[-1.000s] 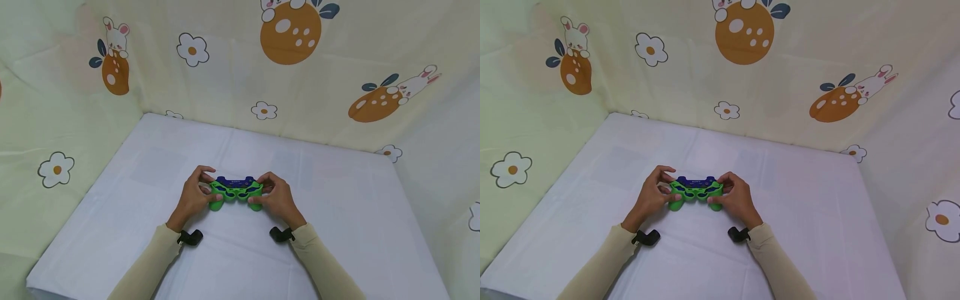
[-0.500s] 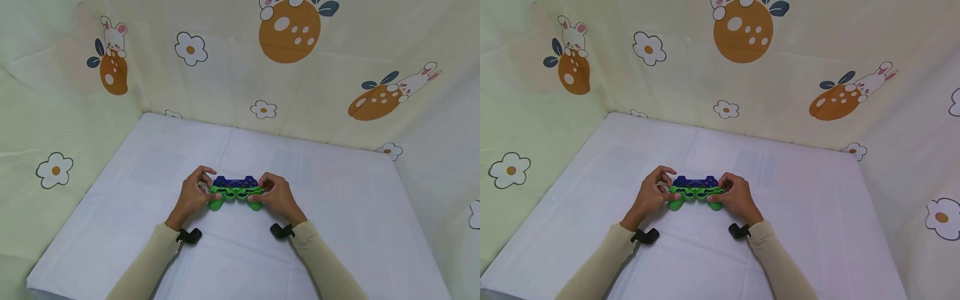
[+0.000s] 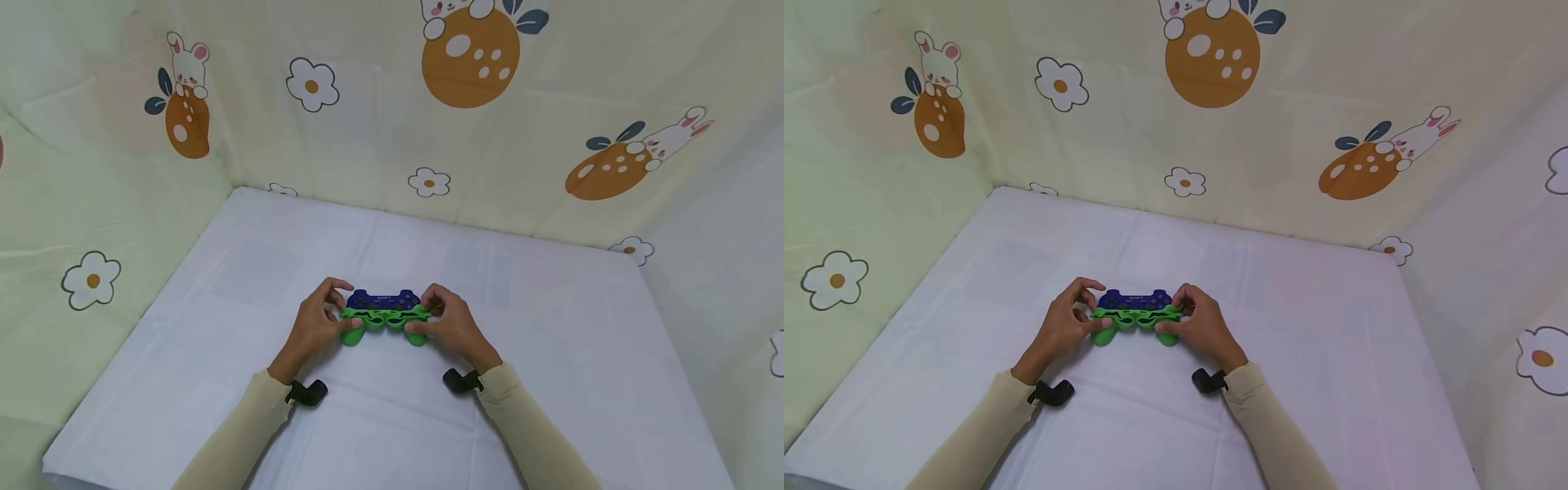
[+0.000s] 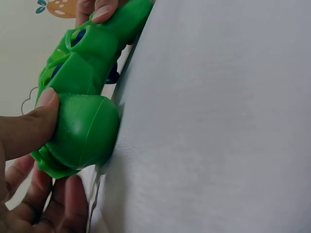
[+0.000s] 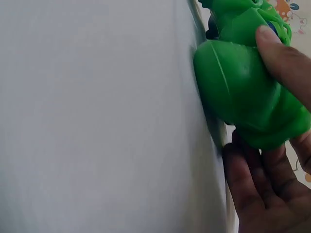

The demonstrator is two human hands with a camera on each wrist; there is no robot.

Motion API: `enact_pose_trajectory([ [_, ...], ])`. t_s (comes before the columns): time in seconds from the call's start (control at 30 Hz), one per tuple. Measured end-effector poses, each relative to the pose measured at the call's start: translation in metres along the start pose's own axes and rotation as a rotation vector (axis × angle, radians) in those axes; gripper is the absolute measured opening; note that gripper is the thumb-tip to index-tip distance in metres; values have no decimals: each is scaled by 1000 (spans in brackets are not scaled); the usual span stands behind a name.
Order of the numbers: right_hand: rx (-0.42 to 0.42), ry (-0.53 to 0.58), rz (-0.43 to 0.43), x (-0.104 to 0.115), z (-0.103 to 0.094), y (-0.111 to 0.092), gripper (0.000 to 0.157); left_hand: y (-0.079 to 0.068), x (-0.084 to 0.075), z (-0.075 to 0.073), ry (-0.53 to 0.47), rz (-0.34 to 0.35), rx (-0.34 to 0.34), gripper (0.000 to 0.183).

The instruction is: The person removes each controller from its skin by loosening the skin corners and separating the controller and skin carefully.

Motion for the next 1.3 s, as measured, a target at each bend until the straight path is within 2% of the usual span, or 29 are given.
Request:
enact_pose_trajectory([
  [0.13, 62, -16, -26, -1, -1, -3, 68, -4, 2, 1, 22, 3, 58, 78],
  [0.33, 163, -20, -101, 3, -6, -9, 89, -10, -2, -1, 149, 77, 152, 117],
  [0.47, 183, -86, -147, 7, -5, -9, 94, -12, -7, -2, 249, 128, 184, 133],
  [0.63, 170, -158, -170, 7, -3, -8, 91, -13, -10, 1, 299, 154, 209, 135],
  [0.83, 122, -125, -175, 5, -6, -6, 84, -11, -7, 0, 254, 167, 193, 128],
  [0.93, 112, -89, -166, 4, -8, -6, 83, -9, -4, -2, 193, 177, 173, 123],
  [1.13, 129, -29, -91, 0, -9, -7, 84, -3, 4, -6, 51, 126, 168, 119],
  [1.3, 138, -18, -83, 0, -7, -7, 88, -2, 6, -6, -10, 81, 171, 117],
])
Point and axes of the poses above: each hand's wrist, its own y-axis towards the middle knuckle, its own z-axis out of the palm, x = y × z, the point moved 4 cm from there along y, towards the middle knuckle, and after that the axes turned 11 degrees about -x, right-handed, at the moved point
